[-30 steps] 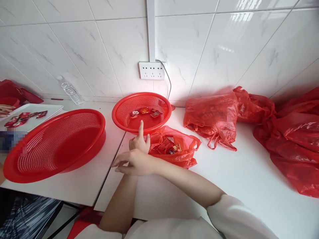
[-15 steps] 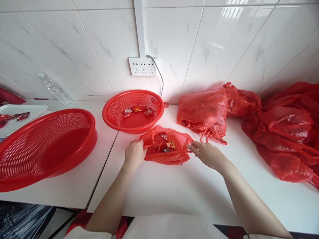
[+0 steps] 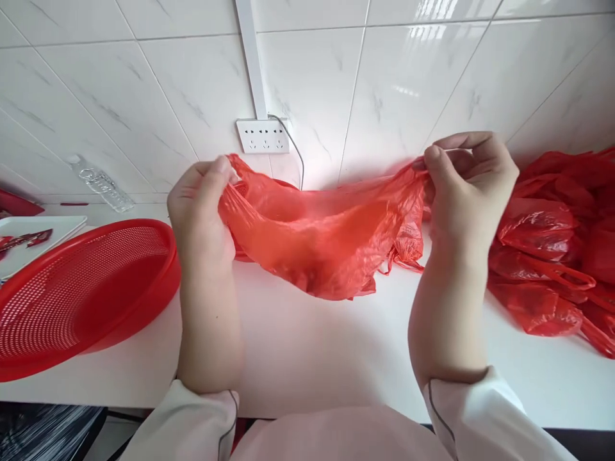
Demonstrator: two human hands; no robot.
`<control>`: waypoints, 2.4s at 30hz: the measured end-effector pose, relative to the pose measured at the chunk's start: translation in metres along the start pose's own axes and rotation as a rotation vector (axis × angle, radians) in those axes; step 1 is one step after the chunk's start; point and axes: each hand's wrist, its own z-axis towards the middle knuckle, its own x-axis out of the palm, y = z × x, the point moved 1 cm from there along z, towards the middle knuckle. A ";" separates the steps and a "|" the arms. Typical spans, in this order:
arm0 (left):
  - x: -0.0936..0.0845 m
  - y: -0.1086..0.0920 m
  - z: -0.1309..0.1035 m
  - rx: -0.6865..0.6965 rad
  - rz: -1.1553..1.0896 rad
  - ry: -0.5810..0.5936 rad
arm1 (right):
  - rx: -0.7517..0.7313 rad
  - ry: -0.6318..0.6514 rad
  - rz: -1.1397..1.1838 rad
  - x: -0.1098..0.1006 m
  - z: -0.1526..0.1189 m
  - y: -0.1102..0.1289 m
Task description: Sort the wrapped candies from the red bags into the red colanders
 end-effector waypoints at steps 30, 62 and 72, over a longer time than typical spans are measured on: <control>0.040 0.031 -0.062 -0.727 -0.240 0.789 | -0.162 0.634 -0.031 0.029 -0.057 0.007; 0.029 0.047 -0.050 0.574 0.412 0.573 | 0.200 0.866 0.285 0.045 -0.054 -0.026; 0.017 0.043 -0.042 0.346 0.447 0.455 | 0.116 0.323 -0.041 0.034 -0.056 -0.018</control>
